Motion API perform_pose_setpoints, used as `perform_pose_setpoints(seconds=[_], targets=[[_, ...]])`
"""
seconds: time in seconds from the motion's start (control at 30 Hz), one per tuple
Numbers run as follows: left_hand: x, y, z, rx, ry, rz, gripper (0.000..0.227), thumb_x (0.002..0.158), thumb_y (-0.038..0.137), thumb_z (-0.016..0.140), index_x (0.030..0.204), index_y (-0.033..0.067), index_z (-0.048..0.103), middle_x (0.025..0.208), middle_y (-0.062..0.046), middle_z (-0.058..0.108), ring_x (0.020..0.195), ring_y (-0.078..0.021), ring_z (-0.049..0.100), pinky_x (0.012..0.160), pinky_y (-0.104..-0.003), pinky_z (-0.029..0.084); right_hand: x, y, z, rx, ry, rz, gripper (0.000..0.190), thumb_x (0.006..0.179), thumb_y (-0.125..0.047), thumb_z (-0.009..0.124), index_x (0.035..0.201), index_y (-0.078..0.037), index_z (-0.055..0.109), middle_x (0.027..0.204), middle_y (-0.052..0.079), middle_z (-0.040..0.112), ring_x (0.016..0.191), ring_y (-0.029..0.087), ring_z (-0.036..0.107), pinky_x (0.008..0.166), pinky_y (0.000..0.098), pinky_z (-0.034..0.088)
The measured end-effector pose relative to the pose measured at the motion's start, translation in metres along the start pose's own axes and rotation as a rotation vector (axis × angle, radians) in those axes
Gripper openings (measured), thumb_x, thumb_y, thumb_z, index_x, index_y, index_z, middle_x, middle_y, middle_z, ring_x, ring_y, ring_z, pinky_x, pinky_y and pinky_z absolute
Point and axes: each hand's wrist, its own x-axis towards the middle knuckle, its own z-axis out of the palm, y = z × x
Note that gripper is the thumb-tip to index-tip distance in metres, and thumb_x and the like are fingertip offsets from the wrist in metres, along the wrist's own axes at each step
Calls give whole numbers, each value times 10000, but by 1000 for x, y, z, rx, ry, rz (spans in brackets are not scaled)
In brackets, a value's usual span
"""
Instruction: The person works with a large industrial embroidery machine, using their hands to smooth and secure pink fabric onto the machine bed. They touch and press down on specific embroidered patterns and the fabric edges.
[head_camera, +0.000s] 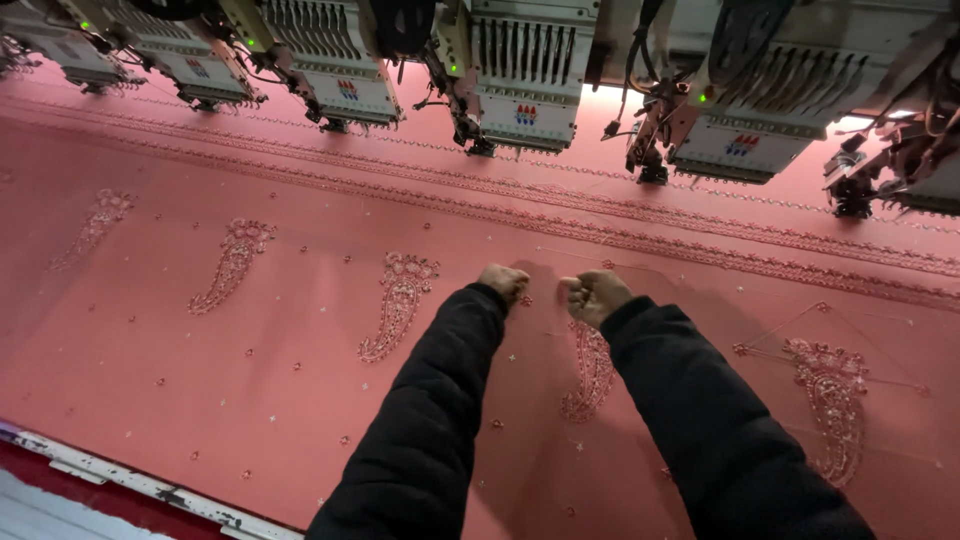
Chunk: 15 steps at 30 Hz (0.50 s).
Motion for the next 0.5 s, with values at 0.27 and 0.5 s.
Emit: perform_pose_setpoints(seconds=[0.27, 0.5], targets=[[8, 16, 25, 252, -78, -10, 330, 703, 519, 889, 785, 228, 757, 1035, -72, 777, 1141, -300, 699, 1016, -402, 532, 56, -5, 45, -371, 159, -188, 92, 983, -147, 547, 997, -58, 562, 709, 38, 561, 541, 132, 447, 494, 285, 286], [-17, 33, 21, 347, -83, 85, 212, 901, 387, 625, 984, 217, 721, 1010, -142, 747, 1115, -370, 690, 975, -481, 545, 14, -7, 92, -334, 148, -193, 62, 988, -62, 543, 959, -8, 548, 713, 127, 577, 507, 183, 480, 454, 265, 320]])
